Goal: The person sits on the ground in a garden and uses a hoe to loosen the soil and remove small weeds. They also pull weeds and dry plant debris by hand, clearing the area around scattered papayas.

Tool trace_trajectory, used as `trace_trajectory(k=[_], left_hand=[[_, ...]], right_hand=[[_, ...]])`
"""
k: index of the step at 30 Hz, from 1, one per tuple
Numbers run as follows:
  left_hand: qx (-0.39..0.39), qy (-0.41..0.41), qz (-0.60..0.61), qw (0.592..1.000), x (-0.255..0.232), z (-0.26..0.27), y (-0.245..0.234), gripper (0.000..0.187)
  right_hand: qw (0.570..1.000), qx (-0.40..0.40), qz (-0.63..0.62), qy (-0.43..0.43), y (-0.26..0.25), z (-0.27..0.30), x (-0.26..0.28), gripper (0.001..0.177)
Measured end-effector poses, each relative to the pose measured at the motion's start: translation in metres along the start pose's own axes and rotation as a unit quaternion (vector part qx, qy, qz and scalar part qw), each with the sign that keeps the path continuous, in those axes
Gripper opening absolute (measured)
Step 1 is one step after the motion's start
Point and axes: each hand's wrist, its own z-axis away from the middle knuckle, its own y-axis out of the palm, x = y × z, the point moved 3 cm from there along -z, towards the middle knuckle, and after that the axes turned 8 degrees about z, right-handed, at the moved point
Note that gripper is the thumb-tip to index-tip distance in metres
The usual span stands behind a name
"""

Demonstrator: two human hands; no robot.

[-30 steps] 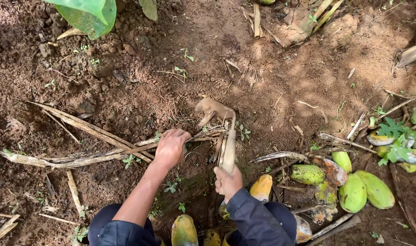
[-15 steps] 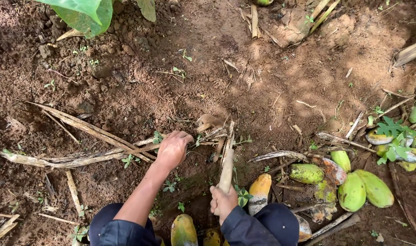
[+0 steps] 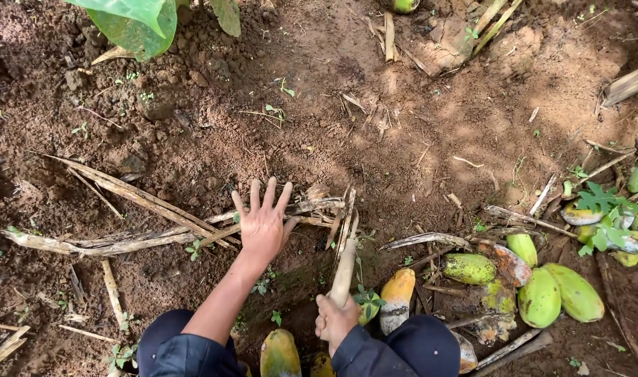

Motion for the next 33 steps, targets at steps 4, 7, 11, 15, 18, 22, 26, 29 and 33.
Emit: trace_trajectory(k=[4, 7, 11, 15, 18, 22, 26, 29, 33], left_hand=[[0.153, -0.046, 0.041, 0.986, -0.001, 0.000, 0.004, 0.083], [0.171, -0.040, 0.052, 0.983, -0.004, 0.005, 0.001, 0.091], [0.084, 0.006, 0.086, 0.993, -0.004, 0.019, 0.028, 0.057], [0.170, 0.008, 0.142, 0.975, -0.013, 0.018, 0.030, 0.040], [0.220, -0.011, 0.140, 0.965, -0.021, 0.011, 0.021, 0.027], [0.208, -0.015, 0.147, 0.967, -0.019, 0.011, 0.017, 0.044], [0.242, -0.023, 0.139, 0.960, -0.018, 0.013, 0.004, 0.022], [0.258, -0.026, 0.150, 0.954, -0.014, 0.018, 0.017, 0.048], [0.276, -0.014, 0.110, 0.955, -0.003, 0.027, 0.056, 0.032]], right_hand=[[0.999, -0.014, -0.027, -0.020, -0.001, -0.001, 0.010, 0.017], [0.992, -0.063, -0.098, -0.048, -0.008, -0.021, 0.022, 0.024], [0.989, -0.042, -0.137, -0.022, -0.022, -0.038, -0.007, 0.029], [0.996, -0.014, -0.083, 0.026, -0.024, -0.026, -0.043, 0.023], [0.997, 0.009, -0.053, 0.063, -0.022, -0.015, -0.052, 0.030], [0.996, 0.008, -0.073, 0.060, -0.036, -0.040, -0.076, 0.024], [0.996, -0.037, -0.081, 0.020, -0.025, -0.021, -0.022, 0.024], [0.989, -0.079, -0.120, -0.024, -0.026, -0.030, 0.024, 0.024], [0.989, -0.066, -0.122, -0.058, -0.027, -0.057, 0.056, 0.023]])
